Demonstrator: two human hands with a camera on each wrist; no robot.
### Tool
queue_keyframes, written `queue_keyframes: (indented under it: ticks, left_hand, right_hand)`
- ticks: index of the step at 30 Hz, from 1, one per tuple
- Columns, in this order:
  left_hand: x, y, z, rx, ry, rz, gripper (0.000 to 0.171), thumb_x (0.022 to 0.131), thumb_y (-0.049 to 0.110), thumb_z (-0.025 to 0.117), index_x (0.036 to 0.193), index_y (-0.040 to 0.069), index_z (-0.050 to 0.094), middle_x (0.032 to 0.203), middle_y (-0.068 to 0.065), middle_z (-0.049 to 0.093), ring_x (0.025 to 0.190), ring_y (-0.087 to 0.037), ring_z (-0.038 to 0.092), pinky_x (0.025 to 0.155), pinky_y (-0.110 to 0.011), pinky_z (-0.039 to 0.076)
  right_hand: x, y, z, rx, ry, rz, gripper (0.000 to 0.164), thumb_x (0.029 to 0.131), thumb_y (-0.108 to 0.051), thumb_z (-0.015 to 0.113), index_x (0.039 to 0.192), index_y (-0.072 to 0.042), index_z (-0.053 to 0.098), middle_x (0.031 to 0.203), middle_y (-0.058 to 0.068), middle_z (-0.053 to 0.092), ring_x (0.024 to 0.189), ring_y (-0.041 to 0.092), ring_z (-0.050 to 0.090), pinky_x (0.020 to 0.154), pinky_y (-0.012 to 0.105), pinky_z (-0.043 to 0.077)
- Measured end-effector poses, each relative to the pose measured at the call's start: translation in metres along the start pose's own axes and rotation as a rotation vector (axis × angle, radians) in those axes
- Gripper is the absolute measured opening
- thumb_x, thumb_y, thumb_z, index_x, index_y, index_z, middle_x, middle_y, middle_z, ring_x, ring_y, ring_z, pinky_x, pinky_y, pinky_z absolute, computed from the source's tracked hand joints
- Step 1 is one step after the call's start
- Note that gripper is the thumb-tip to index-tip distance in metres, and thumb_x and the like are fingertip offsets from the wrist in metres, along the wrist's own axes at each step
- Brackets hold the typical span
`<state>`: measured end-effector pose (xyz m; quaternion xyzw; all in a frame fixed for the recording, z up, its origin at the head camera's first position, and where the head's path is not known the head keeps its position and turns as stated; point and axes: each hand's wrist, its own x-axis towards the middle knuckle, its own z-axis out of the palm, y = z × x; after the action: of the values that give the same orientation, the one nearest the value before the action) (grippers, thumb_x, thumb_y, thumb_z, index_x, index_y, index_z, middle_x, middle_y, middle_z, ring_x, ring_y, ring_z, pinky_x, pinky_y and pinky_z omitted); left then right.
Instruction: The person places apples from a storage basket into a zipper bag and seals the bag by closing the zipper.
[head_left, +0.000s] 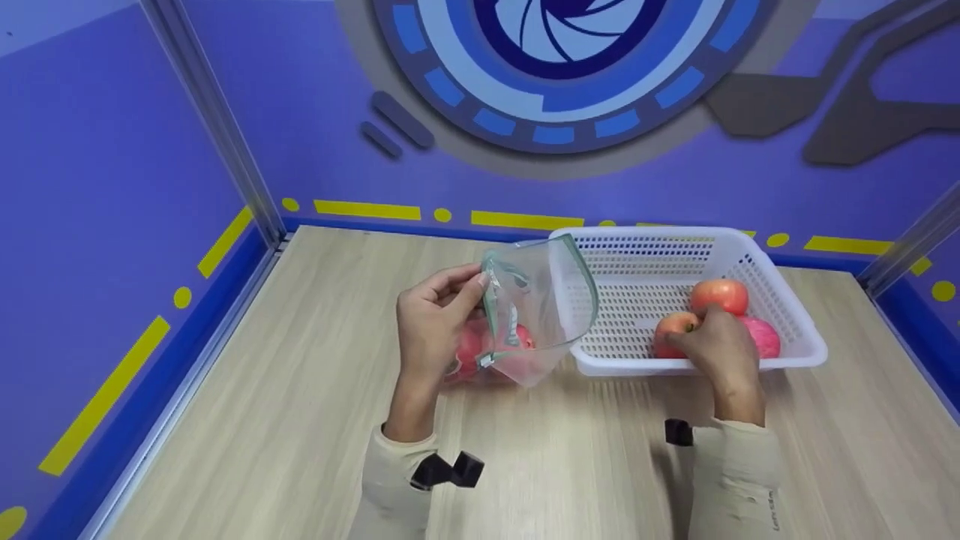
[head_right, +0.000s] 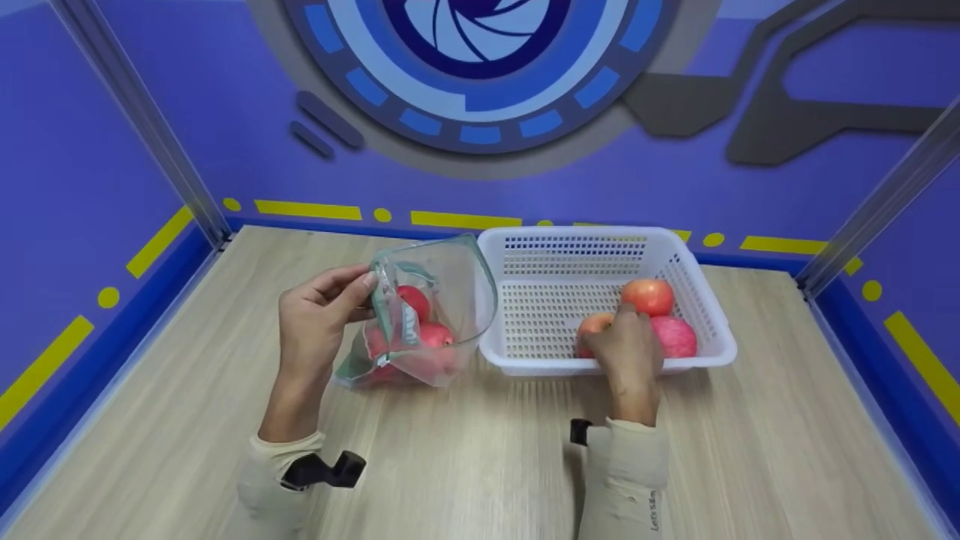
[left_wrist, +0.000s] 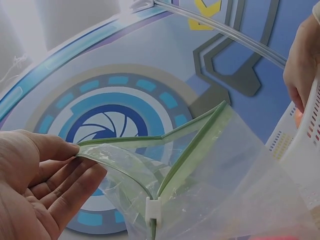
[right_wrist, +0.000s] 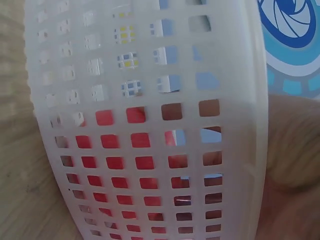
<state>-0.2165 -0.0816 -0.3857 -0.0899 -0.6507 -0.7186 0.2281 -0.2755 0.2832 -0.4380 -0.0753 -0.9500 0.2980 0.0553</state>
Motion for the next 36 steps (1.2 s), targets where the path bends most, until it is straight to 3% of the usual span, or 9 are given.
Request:
queue_keyframes:
  ticks: [2, 5, 7, 10, 13, 18, 23, 28, 36]
  left_hand:
    - [-0.001, 0.0, 0.0, 0.0, -0.006, -0.005, 0.019, 0.099, 0.007, 0.076, 0.115, -0.003, 0.079, 0.1, -0.014, 0.078, 0.079, -0.026, 0.075, 0.074, -0.036, 0.066]
    - [-0.002, -0.002, 0.0, 0.003, -0.012, -0.012, 0.02, 0.099, 0.007, 0.076, 0.116, -0.003, 0.079, 0.099, -0.014, 0.078, 0.079, -0.026, 0.075, 0.075, -0.036, 0.066]
    - [-0.003, -0.004, -0.001, 0.007, -0.011, -0.012, 0.019, 0.099, 0.007, 0.076, 0.116, -0.002, 0.079, 0.099, -0.013, 0.078, 0.079, -0.026, 0.075, 0.075, -0.036, 0.066]
    - [-0.005, -0.006, -0.003, 0.015, -0.008, -0.009, 0.018, 0.099, 0.007, 0.076, 0.115, -0.002, 0.079, 0.098, -0.012, 0.078, 0.078, -0.026, 0.075, 0.074, -0.036, 0.066]
    - [-0.005, -0.006, -0.004, 0.019, -0.009, -0.001, 0.018, 0.099, 0.007, 0.076, 0.115, -0.001, 0.08, 0.099, -0.011, 0.078, 0.079, -0.026, 0.075, 0.074, -0.036, 0.066]
    - [-0.006, -0.003, -0.005, 0.021, -0.018, 0.011, 0.019, 0.099, 0.007, 0.076, 0.116, -0.003, 0.079, 0.099, -0.013, 0.078, 0.081, -0.026, 0.075, 0.075, -0.035, 0.066]
    - [-0.004, 0.0, -0.002, -0.001, -0.021, 0.008, 0.019, 0.099, 0.006, 0.076, 0.115, -0.003, 0.079, 0.099, -0.014, 0.078, 0.081, -0.026, 0.075, 0.075, -0.035, 0.066]
    - [-0.001, 0.001, 0.001, -0.014, -0.027, 0.004, 0.019, 0.099, 0.007, 0.077, 0.114, -0.003, 0.079, 0.097, -0.013, 0.078, 0.08, -0.025, 0.074, 0.074, -0.036, 0.066]
    - [-0.002, -0.003, 0.001, 0.0, -0.021, -0.021, 0.019, 0.1, 0.008, 0.076, 0.116, 0.001, 0.08, 0.099, -0.009, 0.078, 0.083, -0.025, 0.074, 0.078, -0.036, 0.065]
  right_hand:
    - [0.0, 0.001, 0.0, 0.021, 0.039, 0.006, 0.031, 0.086, -0.017, 0.075, 0.105, 0.003, 0.06, 0.078, 0.012, 0.055, 0.075, 0.032, 0.056, 0.065, 0.04, 0.038]
    - [-0.001, 0.001, 0.002, 0.088, 0.095, 0.004, 0.044, 0.09, -0.02, 0.076, 0.12, 0.008, 0.061, 0.094, 0.019, 0.062, 0.086, 0.034, 0.057, 0.072, 0.041, 0.043]
    - [-0.003, 0.0, 0.004, 0.178, 0.126, -0.003, 0.056, 0.092, -0.023, 0.079, 0.133, 0.009, 0.058, 0.112, 0.025, 0.065, 0.099, 0.037, 0.061, 0.085, 0.045, 0.05]
    - [-0.006, -0.008, 0.01, 0.339, 0.166, -0.029, 0.069, 0.092, -0.027, 0.084, 0.145, 0.007, 0.055, 0.135, 0.027, 0.064, 0.122, 0.037, 0.061, 0.107, 0.049, 0.051]
    - [-0.012, -0.023, 0.015, 0.496, 0.206, -0.099, 0.073, 0.089, -0.024, 0.089, 0.147, 0.006, 0.055, 0.139, 0.026, 0.063, 0.129, 0.036, 0.061, 0.111, 0.049, 0.049]
    - [-0.022, -0.05, 0.009, 0.669, 0.216, -0.263, 0.073, 0.086, -0.011, 0.091, 0.147, 0.007, 0.055, 0.14, 0.022, 0.063, 0.13, 0.032, 0.062, 0.111, 0.039, 0.05]
    - [-0.03, -0.07, -0.007, 0.741, 0.205, -0.384, 0.069, 0.085, -0.003, 0.09, 0.144, 0.007, 0.057, 0.138, 0.018, 0.065, 0.129, 0.026, 0.063, 0.108, 0.029, 0.051]
    - [-0.034, -0.081, -0.02, 0.766, 0.207, -0.464, 0.068, 0.083, 0.004, 0.089, 0.143, 0.007, 0.059, 0.136, 0.017, 0.068, 0.126, 0.021, 0.066, 0.107, 0.029, 0.052]
    - [-0.039, -0.099, -0.026, 0.779, 0.157, -0.541, 0.069, 0.082, 0.008, 0.088, 0.145, 0.007, 0.058, 0.138, 0.015, 0.066, 0.127, 0.024, 0.065, 0.108, 0.031, 0.051]
